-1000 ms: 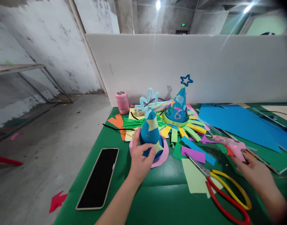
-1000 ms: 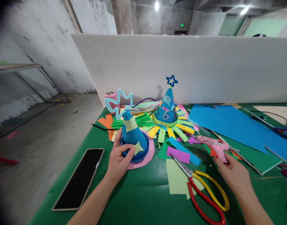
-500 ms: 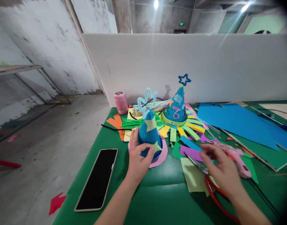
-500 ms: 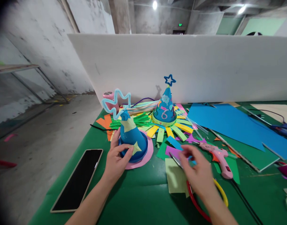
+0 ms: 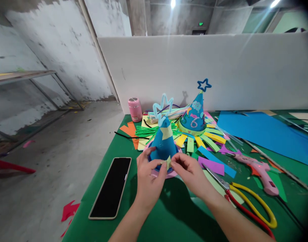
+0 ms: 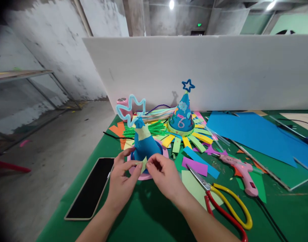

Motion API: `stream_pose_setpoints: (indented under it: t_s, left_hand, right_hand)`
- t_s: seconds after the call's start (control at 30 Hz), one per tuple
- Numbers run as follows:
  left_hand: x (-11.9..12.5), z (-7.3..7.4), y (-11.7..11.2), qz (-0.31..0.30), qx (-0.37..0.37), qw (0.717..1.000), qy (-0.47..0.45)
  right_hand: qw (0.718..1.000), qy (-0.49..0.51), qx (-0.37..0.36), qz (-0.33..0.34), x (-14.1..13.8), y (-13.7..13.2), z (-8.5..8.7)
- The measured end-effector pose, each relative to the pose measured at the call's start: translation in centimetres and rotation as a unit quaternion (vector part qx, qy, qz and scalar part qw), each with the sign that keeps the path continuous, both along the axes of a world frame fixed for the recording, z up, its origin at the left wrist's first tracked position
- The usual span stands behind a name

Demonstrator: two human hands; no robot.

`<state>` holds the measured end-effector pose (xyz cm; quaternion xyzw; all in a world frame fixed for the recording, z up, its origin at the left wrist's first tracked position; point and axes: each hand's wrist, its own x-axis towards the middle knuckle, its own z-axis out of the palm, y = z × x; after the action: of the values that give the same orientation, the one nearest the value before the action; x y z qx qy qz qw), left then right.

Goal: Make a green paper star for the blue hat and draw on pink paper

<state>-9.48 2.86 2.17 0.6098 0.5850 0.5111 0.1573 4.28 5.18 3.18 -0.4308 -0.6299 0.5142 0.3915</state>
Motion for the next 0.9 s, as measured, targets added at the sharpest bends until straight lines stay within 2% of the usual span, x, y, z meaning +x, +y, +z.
stream_pose_setpoints:
  t_s: [0.07,0.2,0.37,0.47,0.57,0.73,0.9]
  left_hand:
    - [0.0,0.1,-0.2,-0.021,-0.047,0.996,-0.071]
    - [0.0,0.4,-0.4,-0.060,-0.116,0.970,-0.207]
    - [-0.4,0.7,-0.4,-0.072,-0.121,0.968,-0.209]
    - [-0.9,0.5,-0.3,-0.082,-0.098,0.978,-0.167]
    - [-1.2,0.3,0.0,-0.082,-0.056,0.988,-0.114]
    - [-1.4,0.1,1.1,-0.039,0.018,0.997,-0.071]
    - [-1.4,0.5,2.3,0.003,0.055,0.996,-0.071]
  right_hand:
    - [0.999,0.035,-0.039,0.013,-0.1,0.2,0.0]
    - [0.992,0.071,-0.095,0.035,-0.1,0.3,0.3]
    - [0.991,0.089,-0.093,0.047,-0.2,0.3,0.1]
    - [0.995,0.067,-0.057,0.039,-0.2,0.4,-0.1]
    - [1.000,0.013,0.010,0.020,-0.4,0.6,-0.1]
    - [0.990,-0.043,0.127,-0.046,-1.0,1.3,0.2]
    - [0.977,-0.062,0.180,-0.097,-2.0,1.9,0.4]
